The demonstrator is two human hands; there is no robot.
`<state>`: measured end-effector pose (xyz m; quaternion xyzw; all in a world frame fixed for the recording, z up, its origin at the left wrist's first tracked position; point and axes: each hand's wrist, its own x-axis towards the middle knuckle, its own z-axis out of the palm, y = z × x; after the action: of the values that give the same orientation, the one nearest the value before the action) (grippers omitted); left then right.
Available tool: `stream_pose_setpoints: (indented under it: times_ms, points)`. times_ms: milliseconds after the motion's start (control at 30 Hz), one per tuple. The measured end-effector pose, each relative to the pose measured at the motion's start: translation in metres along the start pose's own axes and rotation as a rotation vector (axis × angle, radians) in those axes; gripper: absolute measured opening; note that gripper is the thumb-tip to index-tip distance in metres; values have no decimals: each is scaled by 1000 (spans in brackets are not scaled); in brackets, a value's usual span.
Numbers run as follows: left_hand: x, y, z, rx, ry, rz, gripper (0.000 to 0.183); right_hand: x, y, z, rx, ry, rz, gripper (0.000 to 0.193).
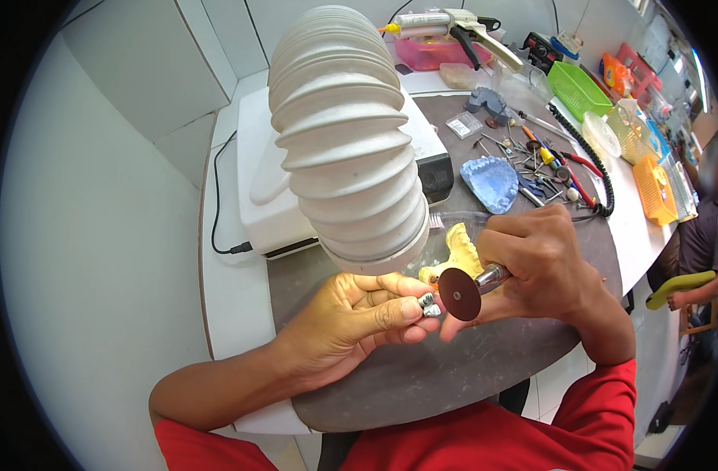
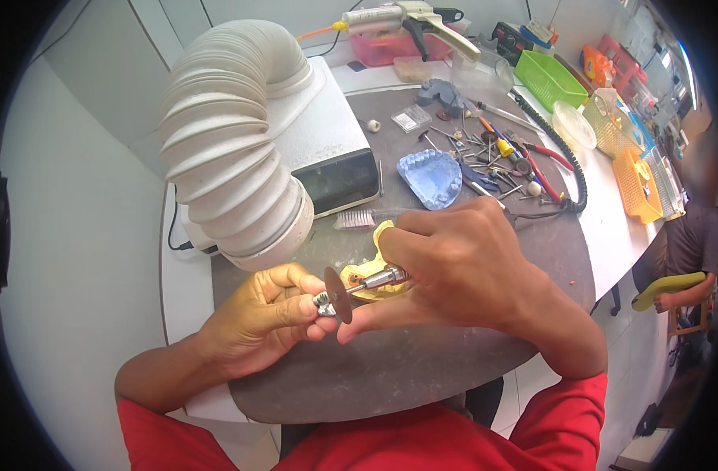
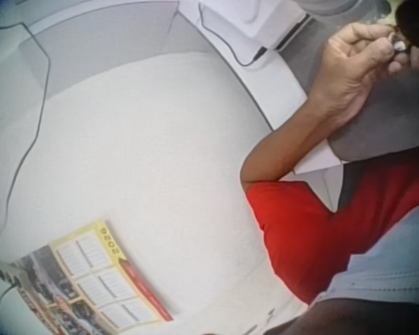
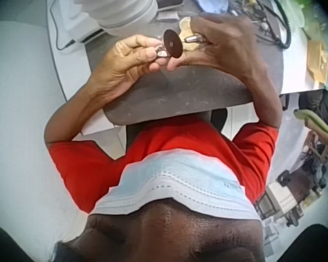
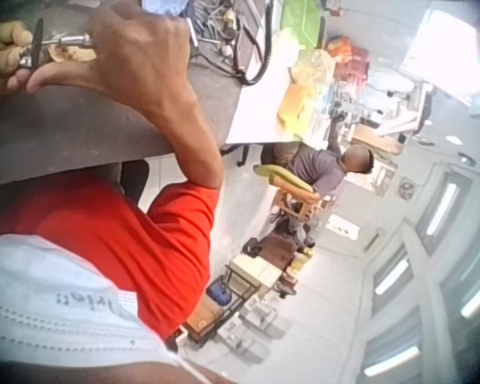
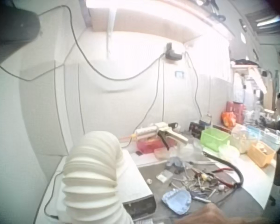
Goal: The person uses a rotary tool with a cutting disc to grind and shape a small metal component attached to a yellow dental cast. The person holds the cast in their left hand and operates the tool with their right hand, working on the metal piece under a fume extraction hood.
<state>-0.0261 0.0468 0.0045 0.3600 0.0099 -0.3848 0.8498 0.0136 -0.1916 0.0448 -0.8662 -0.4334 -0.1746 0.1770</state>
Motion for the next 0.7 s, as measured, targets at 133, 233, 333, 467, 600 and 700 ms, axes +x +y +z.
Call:
stream_pose_setpoints:
  times_ms: [133, 233, 333, 467, 600, 700]
  points:
    - [2, 3, 2, -16, -50, -10, 16, -1, 1, 3, -24, -8, -9, 67]
    - [2, 3, 0, -3, -29, -35, 15, -1, 1, 4, -34, -5, -6, 66]
    - [2, 2, -1, -25, -52, -28, 15, 0, 0, 5, -24, 5, -11, 66]
    - [2, 3, 1, -15, -48, -25, 15, -1, 1, 5, -9, -13, -11, 65]
    - [2, 4, 2, -12, -35, -33, 16, -1, 1, 4, -28, -31, -13, 65]
    - [2, 4, 3, -10, -42, -28, 16, -1, 0, 4, -28, -29, -12, 65]
